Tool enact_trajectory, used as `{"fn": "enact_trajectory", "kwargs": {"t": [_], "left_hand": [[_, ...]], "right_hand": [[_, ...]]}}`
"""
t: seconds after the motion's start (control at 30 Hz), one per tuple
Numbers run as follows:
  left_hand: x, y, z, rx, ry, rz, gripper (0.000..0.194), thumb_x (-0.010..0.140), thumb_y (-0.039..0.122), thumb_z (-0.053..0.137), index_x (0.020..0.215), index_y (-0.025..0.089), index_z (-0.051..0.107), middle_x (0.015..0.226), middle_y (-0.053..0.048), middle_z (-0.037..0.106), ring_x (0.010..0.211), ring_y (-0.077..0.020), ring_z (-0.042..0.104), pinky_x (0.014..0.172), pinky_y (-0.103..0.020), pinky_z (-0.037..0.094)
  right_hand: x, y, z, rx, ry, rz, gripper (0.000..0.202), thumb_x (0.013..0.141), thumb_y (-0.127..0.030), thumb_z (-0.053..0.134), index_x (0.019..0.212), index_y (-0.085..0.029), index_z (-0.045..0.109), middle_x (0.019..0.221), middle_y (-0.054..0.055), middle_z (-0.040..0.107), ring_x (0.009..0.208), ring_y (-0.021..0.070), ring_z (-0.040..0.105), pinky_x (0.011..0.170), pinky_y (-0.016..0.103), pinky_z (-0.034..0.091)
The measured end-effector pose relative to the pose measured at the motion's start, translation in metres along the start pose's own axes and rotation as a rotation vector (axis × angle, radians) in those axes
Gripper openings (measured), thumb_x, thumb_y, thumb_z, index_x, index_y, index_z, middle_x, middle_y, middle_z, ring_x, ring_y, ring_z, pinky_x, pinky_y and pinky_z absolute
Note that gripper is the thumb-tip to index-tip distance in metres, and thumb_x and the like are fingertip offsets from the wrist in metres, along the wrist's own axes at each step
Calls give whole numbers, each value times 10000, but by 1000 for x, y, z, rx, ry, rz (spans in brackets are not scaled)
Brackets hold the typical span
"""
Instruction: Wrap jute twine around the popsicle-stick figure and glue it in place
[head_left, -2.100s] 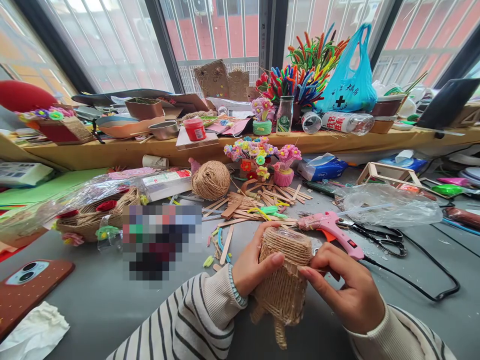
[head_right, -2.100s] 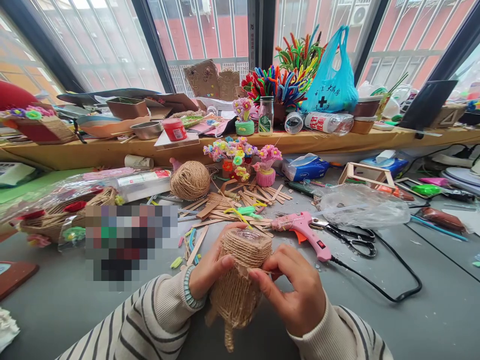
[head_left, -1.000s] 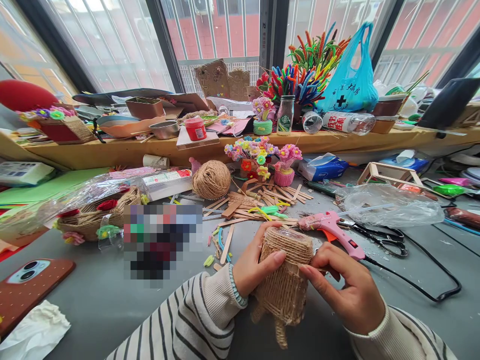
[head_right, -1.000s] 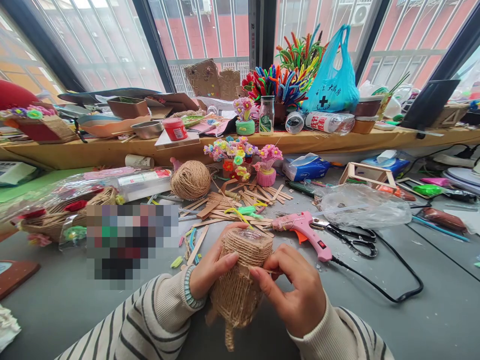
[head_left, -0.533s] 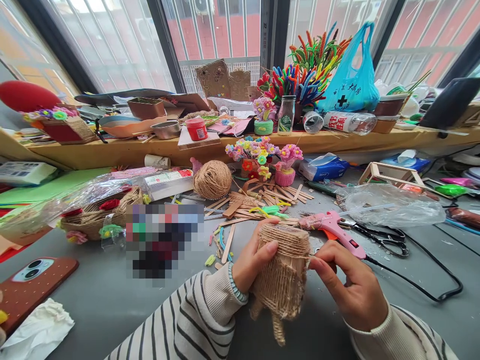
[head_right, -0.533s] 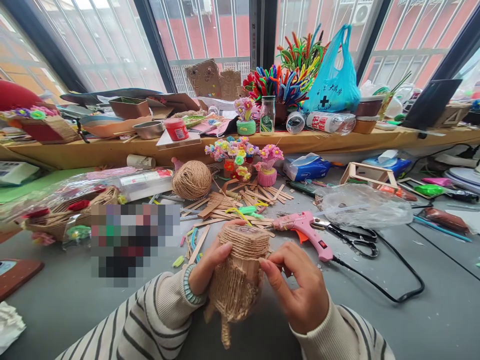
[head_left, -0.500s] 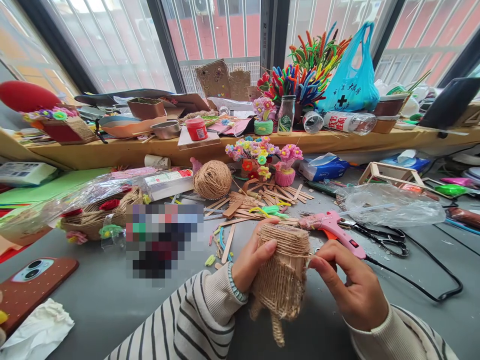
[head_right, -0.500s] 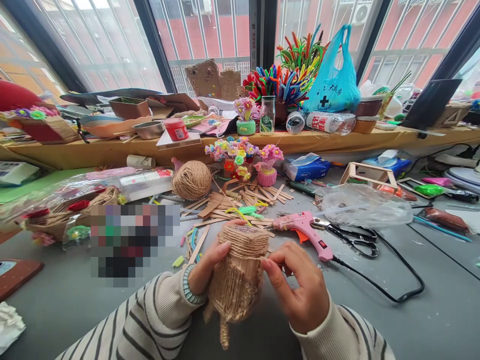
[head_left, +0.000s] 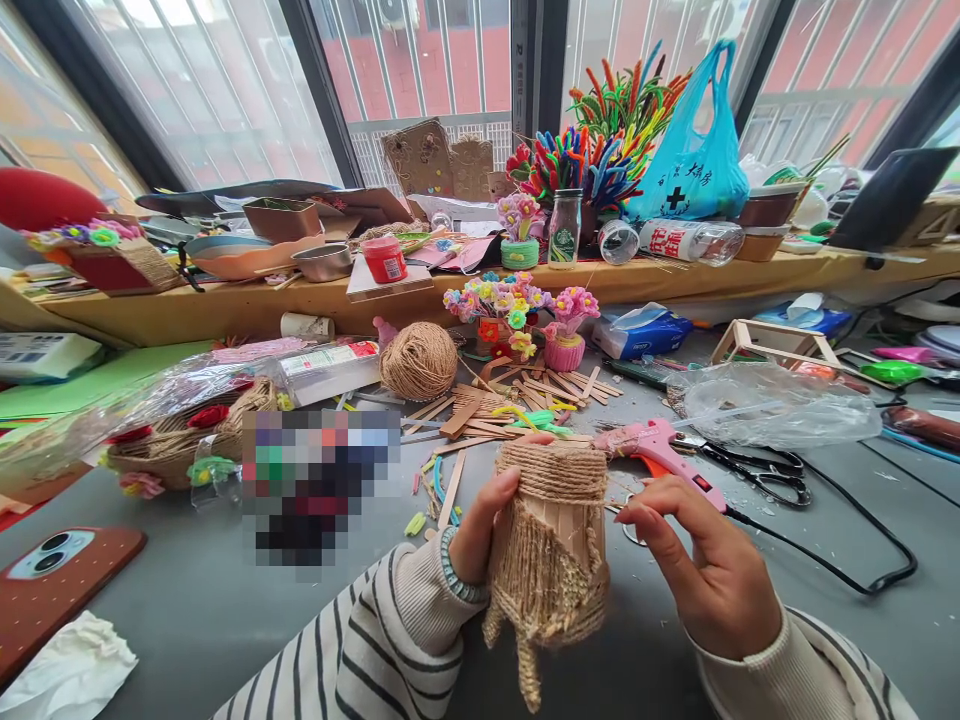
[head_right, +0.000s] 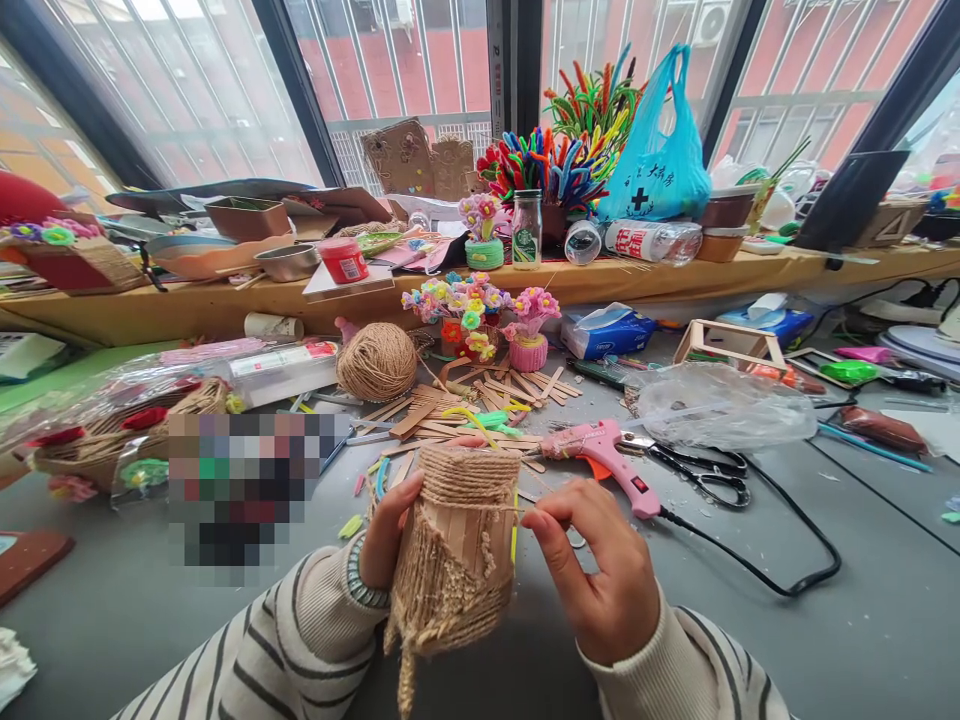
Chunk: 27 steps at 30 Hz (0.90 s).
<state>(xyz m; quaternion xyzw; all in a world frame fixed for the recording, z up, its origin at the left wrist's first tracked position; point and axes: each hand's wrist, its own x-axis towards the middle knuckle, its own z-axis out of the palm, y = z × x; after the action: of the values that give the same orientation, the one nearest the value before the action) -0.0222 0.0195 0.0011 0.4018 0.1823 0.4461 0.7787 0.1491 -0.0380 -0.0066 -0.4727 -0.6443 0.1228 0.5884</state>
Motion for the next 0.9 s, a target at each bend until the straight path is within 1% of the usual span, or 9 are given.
{"fn": "enact_trajectory", "kwargs": {"t": [0.2, 0.37, 0.5, 0.6, 0.77, 0.9], "left_hand": [[-2, 2, 4, -16, -12, -3, 575, 760, 479, 601, 1244, 169, 575, 1159, -107, 682, 1196, -354, 559, 1054, -478, 376], [-2, 1, 4, -42, -57, 0, 594, 772, 465, 589, 1290, 175, 559, 1166, -107, 683, 1215, -360, 548, 1080, -486, 348], [-1, 1, 3, -21, -45, 31, 579, 774, 455, 592, 1281, 176, 570, 1188, -99, 674, 1240, -351, 528, 1099, -463, 329], [-2, 2, 3, -15, -42, 19, 588, 766, 468, 599, 1273, 171, 577, 1191, -105, 673, 1241, -359, 525, 1093, -468, 336], [-3, 3, 3, -14, -24, 20, 573, 773, 456, 598, 1271, 173, 582, 1196, -101, 670, 1245, -361, 520, 1088, -464, 346], [-3, 0, 1, -22, -38, -5, 575, 784, 469, 586, 1284, 185, 568, 1172, -98, 673, 1216, -358, 543, 1065, -473, 371]], "right_hand": [[0, 0, 0, -6, -3, -12, 203, 946, -277, 517, 776, -231, 618, 687, -24, 566, 688, 129, 522, 687, 273, 395], [-1, 1, 1, -5, -16, -15, 187, 944, -256, 517, 785, -241, 615, 701, -40, 570, 705, 115, 523, 712, 255, 387], [-1, 1, 0, -19, -22, -28, 190, 945, -258, 516, 784, -238, 615, 698, -35, 569, 698, 119, 528, 706, 259, 394], [2, 2, -3, -53, -32, -63, 186, 944, -243, 512, 787, -233, 612, 697, -30, 575, 689, 121, 537, 688, 256, 408], [6, 4, -9, -128, -142, -178, 147, 921, -171, 526, 818, -226, 616, 701, -31, 605, 672, 107, 569, 647, 225, 449], [6, 4, -7, -131, -59, -124, 182, 938, -213, 503, 789, -223, 608, 679, -22, 590, 665, 117, 565, 646, 243, 452]]}}
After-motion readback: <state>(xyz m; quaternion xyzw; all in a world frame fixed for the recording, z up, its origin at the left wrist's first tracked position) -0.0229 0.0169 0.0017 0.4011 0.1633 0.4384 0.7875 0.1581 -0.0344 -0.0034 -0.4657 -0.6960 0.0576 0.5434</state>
